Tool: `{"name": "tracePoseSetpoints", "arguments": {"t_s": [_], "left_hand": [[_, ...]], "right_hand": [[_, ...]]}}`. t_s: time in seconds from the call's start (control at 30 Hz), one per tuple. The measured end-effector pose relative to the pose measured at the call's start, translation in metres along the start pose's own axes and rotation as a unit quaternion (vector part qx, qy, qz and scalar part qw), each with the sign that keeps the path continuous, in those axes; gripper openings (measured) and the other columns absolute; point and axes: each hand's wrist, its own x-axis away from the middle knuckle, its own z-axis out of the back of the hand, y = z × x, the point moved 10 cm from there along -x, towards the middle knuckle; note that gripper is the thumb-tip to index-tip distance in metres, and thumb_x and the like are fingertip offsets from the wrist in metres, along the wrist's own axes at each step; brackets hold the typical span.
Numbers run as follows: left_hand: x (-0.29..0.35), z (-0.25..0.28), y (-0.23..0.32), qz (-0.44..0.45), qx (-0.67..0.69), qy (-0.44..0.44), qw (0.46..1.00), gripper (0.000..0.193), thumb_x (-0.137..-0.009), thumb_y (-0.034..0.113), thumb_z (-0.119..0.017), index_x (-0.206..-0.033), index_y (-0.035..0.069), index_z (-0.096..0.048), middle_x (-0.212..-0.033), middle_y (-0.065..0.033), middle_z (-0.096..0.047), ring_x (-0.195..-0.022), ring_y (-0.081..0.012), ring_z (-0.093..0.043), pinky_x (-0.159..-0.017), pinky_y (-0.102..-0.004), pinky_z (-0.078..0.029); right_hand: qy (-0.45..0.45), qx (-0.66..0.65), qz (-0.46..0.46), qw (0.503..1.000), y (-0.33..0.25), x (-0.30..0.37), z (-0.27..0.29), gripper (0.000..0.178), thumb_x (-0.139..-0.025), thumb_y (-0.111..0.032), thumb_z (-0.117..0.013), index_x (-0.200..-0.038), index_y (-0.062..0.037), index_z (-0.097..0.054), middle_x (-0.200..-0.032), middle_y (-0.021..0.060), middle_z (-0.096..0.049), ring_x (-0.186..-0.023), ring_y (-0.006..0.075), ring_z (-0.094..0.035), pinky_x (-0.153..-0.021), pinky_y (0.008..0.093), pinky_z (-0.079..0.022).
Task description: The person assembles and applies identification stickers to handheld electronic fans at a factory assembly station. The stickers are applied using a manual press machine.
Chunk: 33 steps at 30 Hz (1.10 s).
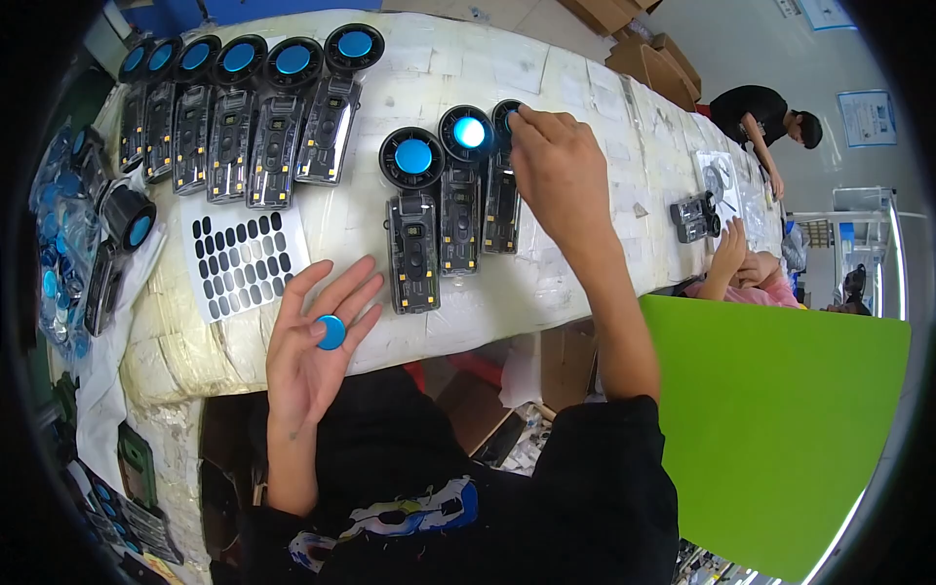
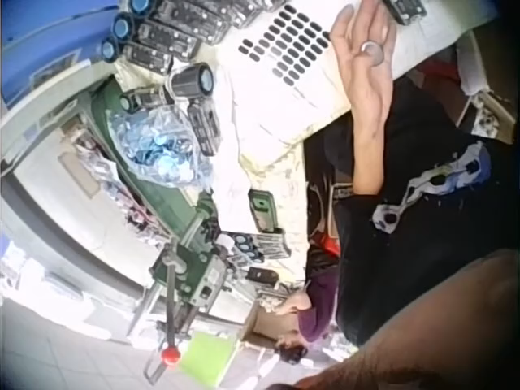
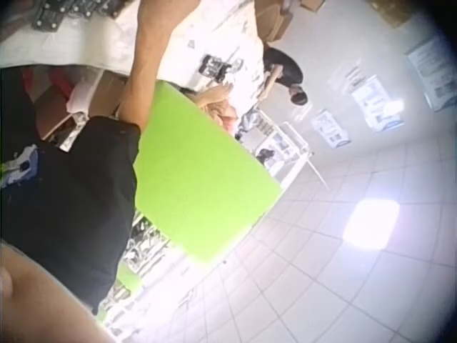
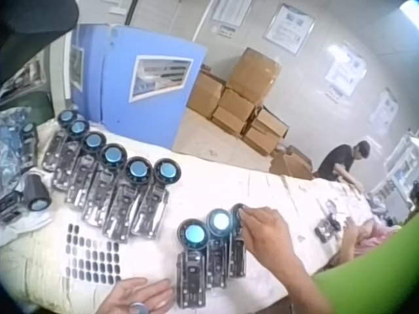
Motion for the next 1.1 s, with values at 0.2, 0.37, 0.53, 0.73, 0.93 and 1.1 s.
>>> {"name": "tracePoseSetpoints", "arguments": {"t_s": [0.2, 0.37, 0.53, 0.73, 0.93, 1.1], "left_hand": [[0.0, 0.003, 0.001, -0.002, -0.002, 0.011, 1.0, 0.055, -0.086, 0.004, -0.044, -0.14, 0.003, -0.033, -0.148, -0.0319, -0.031, -0.14, -0.0422, -0.031, -0.115, -0.0523, -0.025], [0.0, 0.003, 0.0, 0.003, 0.004, 0.017, 1.0, 0.055, -0.086, 0.005, -0.044, -0.14, 0.003, -0.033, -0.148, -0.0317, -0.031, -0.14, -0.0423, -0.032, -0.115, -0.0523, -0.025], [0.005, -0.001, 0.007, -0.008, 0.008, 0.013, 1.0, 0.055, -0.087, 0.006, -0.044, -0.14, 0.004, -0.033, -0.148, -0.0313, -0.031, -0.139, -0.0427, -0.032, -0.115, -0.052, -0.025], [0.007, -0.024, 0.015, -0.035, 0.117, -0.055, 0.991, 0.05, -0.101, 0.04, -0.039, -0.14, 0.007, -0.04, -0.149, -0.0331, -0.028, -0.138, -0.0448, -0.032, -0.116, -0.0514, -0.022], [0.044, -0.001, 0.046, -0.109, 0.072, 0.004, 0.991, 0.059, -0.102, 0.052, -0.029, -0.14, 0.007, -0.039, -0.15, -0.0263, -0.033, -0.138, -0.0351, -0.034, -0.114, -0.0475, -0.026], [0.073, 0.011, 0.076, -0.21, 0.035, 0.009, 0.977, 0.06, -0.103, 0.051, -0.026, -0.143, 0.007, -0.036, -0.152, -0.0171, -0.035, -0.139, -0.0296, -0.033, -0.111, -0.0434, -0.03]], "right_hand": [[0.012, 0.031, -0.028, 0.999, -0.005, 0.008, -0.013, 0.034, -0.073, -0.001, -0.065, -0.107, -0.0016, -0.067, -0.113, 0.0093, -0.066, -0.099, 0.0246, -0.061, -0.087, 0.0382, -0.046], [0.071, 0.036, -0.048, 0.996, -0.001, 0.011, -0.01, 0.03, -0.071, 0.0, -0.064, -0.101, -0.0018, -0.068, -0.107, 0.007, -0.068, -0.097, 0.0236, -0.061, -0.085, 0.0363, -0.044], [0.08, 0.023, -0.058, 0.995, -0.003, 0.01, -0.01, 0.028, -0.071, -0.001, -0.064, -0.099, -0.0025, -0.068, -0.106, 0.0063, -0.068, -0.096, 0.0238, -0.061, -0.084, 0.0384, -0.044], [0.052, -0.013, -0.048, 0.997, -0.01, 0.015, 0.018, 0.031, -0.077, -0.002, -0.067, -0.108, -0.0026, -0.067, -0.119, 0.0133, -0.061, -0.112, 0.0347, -0.053, -0.096, 0.0436, -0.041], [-0.078, -0.377, 0.122, 0.915, -0.205, 0.017, 0.042, 0.04, -0.067, -0.004, -0.08, -0.105, -0.0033, -0.069, -0.109, 0.0116, -0.066, -0.088, 0.0278, -0.063, -0.071, 0.0343, -0.052], [-0.088, -0.44, 0.13, 0.884, -0.263, 0.005, 0.032, 0.036, -0.065, 0.0, -0.079, -0.099, -0.0001, -0.069, -0.099, 0.0107, -0.065, -0.082, 0.0261, -0.062, -0.069, 0.0331, -0.051]]}}
